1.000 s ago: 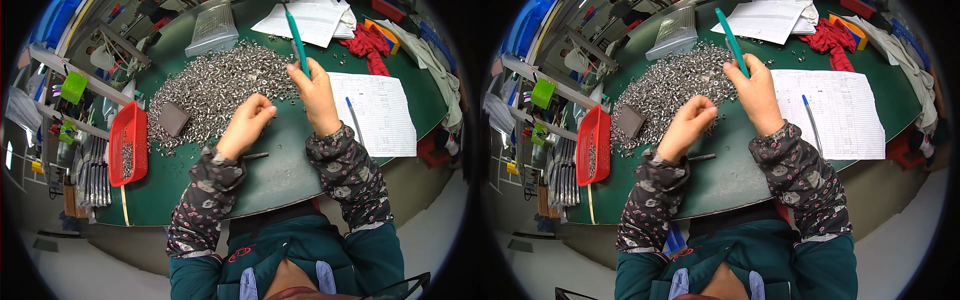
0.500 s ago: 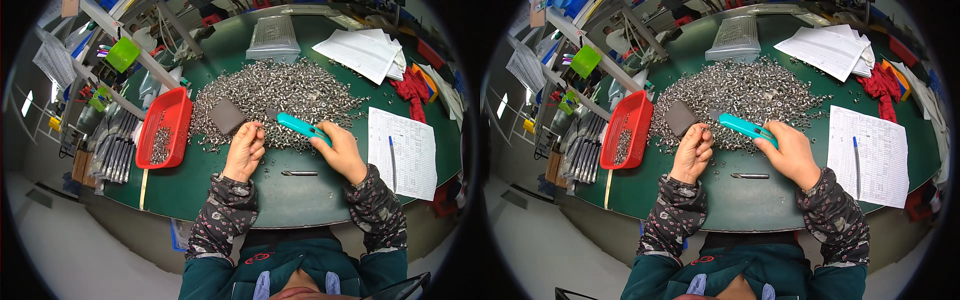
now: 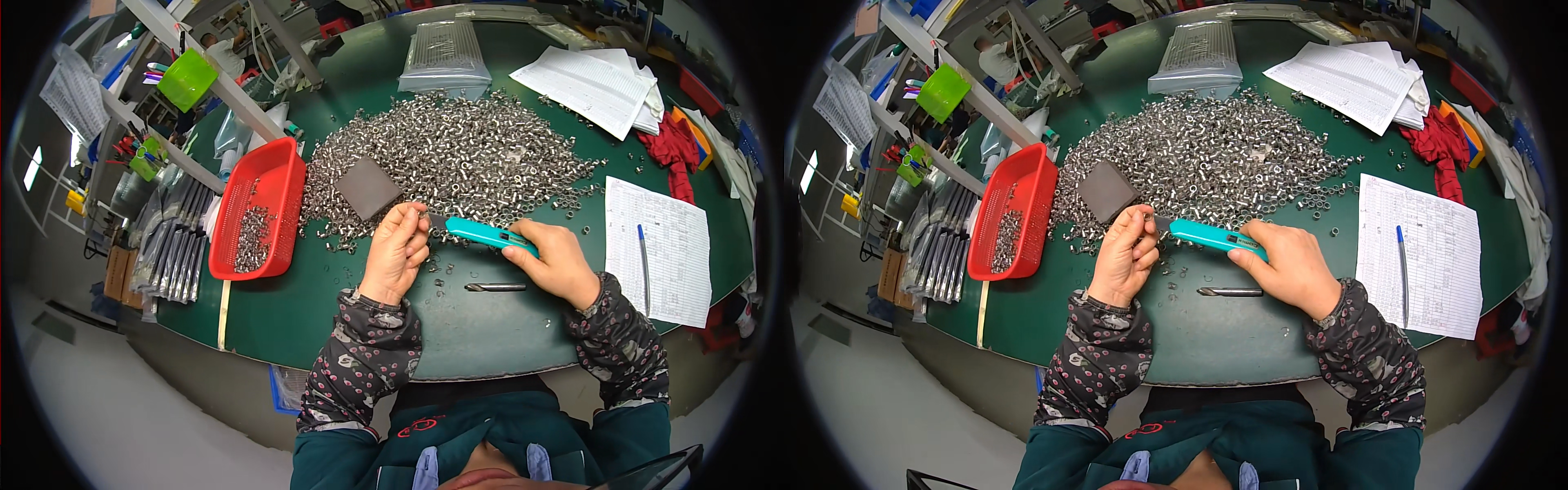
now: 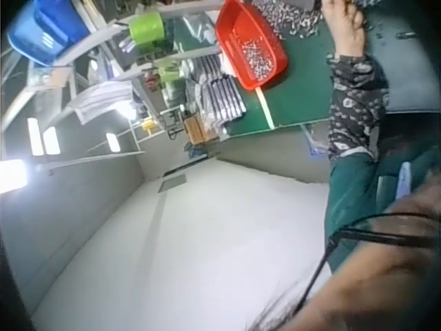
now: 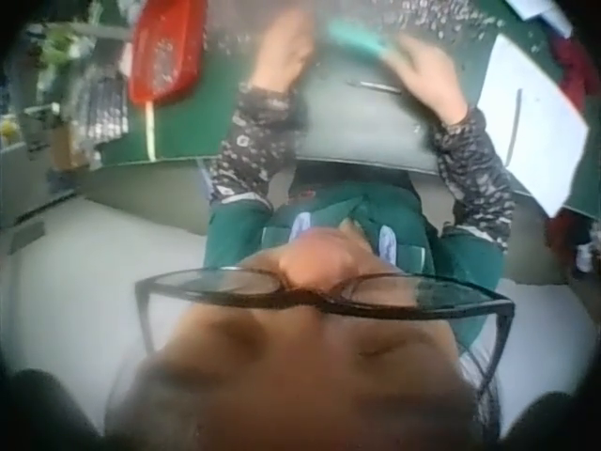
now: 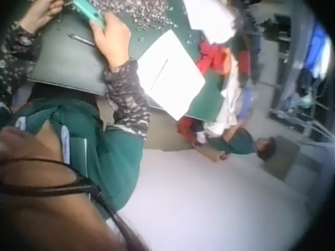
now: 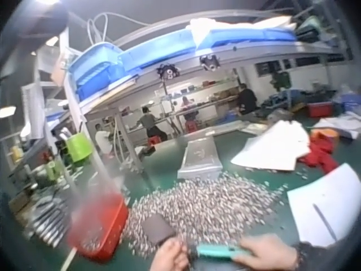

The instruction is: Deburring small metal components using a utility knife at a workbench.

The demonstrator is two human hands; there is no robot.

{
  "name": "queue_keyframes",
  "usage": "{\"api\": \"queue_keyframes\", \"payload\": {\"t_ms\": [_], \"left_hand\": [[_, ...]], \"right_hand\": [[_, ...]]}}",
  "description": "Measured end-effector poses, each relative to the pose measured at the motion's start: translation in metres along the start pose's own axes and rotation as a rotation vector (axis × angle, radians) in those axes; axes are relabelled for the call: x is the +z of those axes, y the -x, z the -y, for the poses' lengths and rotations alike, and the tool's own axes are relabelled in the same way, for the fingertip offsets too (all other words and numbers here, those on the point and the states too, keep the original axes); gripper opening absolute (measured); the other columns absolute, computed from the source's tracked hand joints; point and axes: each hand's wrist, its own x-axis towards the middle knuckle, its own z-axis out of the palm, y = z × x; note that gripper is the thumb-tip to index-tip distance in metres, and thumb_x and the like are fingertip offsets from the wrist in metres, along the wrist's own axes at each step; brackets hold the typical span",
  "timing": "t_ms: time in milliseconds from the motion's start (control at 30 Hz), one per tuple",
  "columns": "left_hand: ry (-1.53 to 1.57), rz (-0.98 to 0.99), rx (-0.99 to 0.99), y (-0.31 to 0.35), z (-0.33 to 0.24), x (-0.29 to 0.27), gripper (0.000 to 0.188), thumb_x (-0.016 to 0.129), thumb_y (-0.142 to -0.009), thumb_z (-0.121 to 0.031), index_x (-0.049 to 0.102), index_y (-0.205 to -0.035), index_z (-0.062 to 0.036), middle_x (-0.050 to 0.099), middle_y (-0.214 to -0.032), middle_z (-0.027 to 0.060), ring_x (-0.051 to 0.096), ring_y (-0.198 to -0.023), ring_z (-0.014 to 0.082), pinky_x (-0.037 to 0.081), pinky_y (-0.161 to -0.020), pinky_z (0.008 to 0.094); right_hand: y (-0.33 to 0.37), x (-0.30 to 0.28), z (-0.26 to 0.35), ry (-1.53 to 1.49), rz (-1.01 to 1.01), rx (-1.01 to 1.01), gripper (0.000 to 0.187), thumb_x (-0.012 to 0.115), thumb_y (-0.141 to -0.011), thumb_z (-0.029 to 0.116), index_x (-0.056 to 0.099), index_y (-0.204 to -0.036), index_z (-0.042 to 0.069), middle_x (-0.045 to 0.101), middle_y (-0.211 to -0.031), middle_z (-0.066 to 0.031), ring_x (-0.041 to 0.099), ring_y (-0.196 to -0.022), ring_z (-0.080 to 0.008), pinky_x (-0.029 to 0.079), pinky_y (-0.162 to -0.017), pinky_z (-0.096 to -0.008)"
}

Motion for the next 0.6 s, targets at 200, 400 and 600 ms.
{"api": "queue_keyframes", "payload": {"t_ms": [200, 400, 600], "left_hand": [[-0.025, -0.026, -0.001, 0.0003, 0.0023, 0.0003, 0.012, 0.046, -0.089, -0.016, 0.051, -0.094, -0.0064, 0.049, -0.072, -0.0006, 0.029, -0.044, 0.0016, 0.022, -0.036, 0.0144], [-0.041, -0.041, 0.017, 0.0012, 0.0035, 0.0029, 0.011, 0.048, -0.088, -0.016, 0.052, -0.093, -0.0064, 0.049, -0.07, -0.0009, 0.029, -0.044, 0.0012, 0.022, -0.036, 0.0146], [-0.084, -0.074, 0.057, 0.0019, 0.005, 0.0022, 0.011, 0.051, -0.087, -0.016, 0.054, -0.09, -0.0054, 0.05, -0.066, -0.0007, 0.029, -0.042, 0.0004, 0.023, -0.037, 0.0141]], "right_hand": [[0.0006, 0.0001, 0.0016, -0.015, 0.038, 0.019, 0.029, 0.054, -0.078, 0.032, 0.056, -0.086, 0.004, 0.057, -0.072, -0.0151, 0.055, -0.067, -0.0335, 0.041, -0.058, -0.0413], [0.0015, 0.002, 0.0001, -0.007, 0.041, 0.013, 0.03, 0.054, -0.078, 0.032, 0.056, -0.087, 0.004, 0.057, -0.072, -0.0157, 0.055, -0.067, -0.0344, 0.041, -0.058, -0.0414], [0.0009, 0.0003, 0.0017, -0.011, 0.056, 0.046, 0.029, 0.054, -0.078, 0.032, 0.056, -0.084, 0.004, 0.057, -0.071, -0.0152, 0.055, -0.066, -0.0344, 0.04, -0.057, -0.042]]}}
